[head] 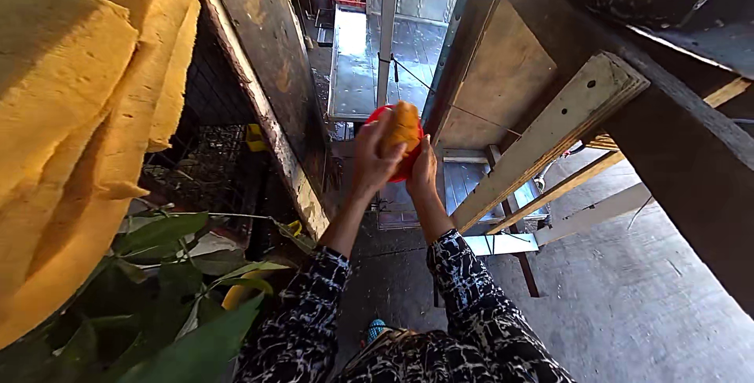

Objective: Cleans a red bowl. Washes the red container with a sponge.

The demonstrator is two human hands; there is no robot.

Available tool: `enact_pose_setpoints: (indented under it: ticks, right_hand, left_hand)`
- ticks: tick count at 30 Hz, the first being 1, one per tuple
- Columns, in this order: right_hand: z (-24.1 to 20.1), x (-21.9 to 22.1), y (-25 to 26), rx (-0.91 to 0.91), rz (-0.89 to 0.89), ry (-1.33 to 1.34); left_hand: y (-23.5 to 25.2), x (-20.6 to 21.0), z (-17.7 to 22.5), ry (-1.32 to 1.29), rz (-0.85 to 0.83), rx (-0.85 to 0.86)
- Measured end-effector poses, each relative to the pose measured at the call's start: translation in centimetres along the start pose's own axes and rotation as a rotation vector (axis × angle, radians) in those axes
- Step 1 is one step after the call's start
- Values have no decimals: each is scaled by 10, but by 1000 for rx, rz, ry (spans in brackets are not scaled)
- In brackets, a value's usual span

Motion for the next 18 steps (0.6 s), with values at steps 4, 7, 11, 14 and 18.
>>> enact_pose_setpoints:
  ticks: [4,7,11,14,18]
  right_hand:
    - [-1,4,-7,-75,-59,-61]
    - [-1,2,-15,-42,-41,-155]
    - [1,5,-11,0,-39,-143]
    - [3,3,3,-102,-115,-113]
    - [7,-3,9,-191,-66,-319]
  left_hand:
    - [24,20,-10,187,8,137]
    - [61,5,-38,270,45,24]
    - [60,6,-33,232,15,5]
    - [32,27,0,193,-105,275]
    - [48,21,-2,314,-203,404]
Point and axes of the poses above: each hand's wrist, its own y-axis towards the middle knuckle, its own x-axis out of the palm, z = x × y, the point moved 5 cm from there along y, towards the middle knuckle, and after that the axes turned 8 degrees about x, right-handed, at the moved point
